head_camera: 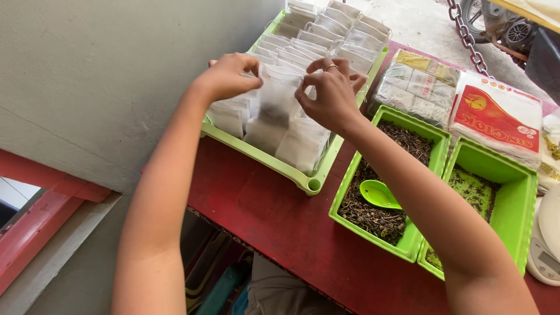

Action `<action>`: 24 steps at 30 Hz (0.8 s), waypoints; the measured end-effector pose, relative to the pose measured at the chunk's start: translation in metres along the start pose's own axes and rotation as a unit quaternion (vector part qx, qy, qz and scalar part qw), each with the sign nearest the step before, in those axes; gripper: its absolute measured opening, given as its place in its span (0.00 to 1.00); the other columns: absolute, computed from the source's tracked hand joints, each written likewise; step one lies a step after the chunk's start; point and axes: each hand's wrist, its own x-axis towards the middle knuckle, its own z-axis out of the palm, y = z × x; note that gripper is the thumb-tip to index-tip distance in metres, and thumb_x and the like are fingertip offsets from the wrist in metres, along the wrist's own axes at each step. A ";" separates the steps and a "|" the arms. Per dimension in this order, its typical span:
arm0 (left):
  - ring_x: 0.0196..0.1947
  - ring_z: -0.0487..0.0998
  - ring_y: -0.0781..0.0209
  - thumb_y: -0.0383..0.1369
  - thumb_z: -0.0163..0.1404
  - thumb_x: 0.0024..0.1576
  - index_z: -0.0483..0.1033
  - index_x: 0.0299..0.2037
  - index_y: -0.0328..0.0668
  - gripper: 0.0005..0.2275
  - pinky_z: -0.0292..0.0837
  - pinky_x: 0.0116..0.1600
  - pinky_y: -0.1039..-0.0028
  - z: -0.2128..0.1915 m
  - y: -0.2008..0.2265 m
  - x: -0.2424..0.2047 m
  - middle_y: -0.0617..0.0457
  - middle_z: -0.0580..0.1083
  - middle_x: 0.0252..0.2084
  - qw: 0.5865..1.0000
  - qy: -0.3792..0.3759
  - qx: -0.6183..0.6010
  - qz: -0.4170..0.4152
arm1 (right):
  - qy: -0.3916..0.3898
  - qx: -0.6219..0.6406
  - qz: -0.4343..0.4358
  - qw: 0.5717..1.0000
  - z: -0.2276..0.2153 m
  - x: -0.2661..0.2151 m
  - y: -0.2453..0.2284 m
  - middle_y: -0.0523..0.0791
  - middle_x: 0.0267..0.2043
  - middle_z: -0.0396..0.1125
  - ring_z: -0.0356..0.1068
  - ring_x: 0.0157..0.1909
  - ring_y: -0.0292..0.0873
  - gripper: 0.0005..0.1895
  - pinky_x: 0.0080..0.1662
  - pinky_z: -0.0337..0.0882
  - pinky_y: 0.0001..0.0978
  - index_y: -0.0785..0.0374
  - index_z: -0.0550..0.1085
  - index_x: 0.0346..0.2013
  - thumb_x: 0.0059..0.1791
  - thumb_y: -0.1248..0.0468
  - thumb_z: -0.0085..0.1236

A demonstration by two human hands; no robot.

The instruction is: The person scoops loose tea into white tea bags using a green spoon, weighs the bags on a digital scale, and organizes the filled bags into a green tray.

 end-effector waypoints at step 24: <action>0.56 0.59 0.53 0.29 0.45 0.45 0.58 0.58 0.61 0.27 0.46 0.54 0.64 0.008 0.064 0.004 0.55 0.61 0.58 0.971 0.191 -0.028 0.143 | 0.048 -0.017 0.021 0.998 -0.033 -0.021 0.052 0.41 0.57 0.67 0.54 0.62 0.53 0.09 0.48 0.47 0.50 0.44 0.80 0.42 0.50 0.50 0.64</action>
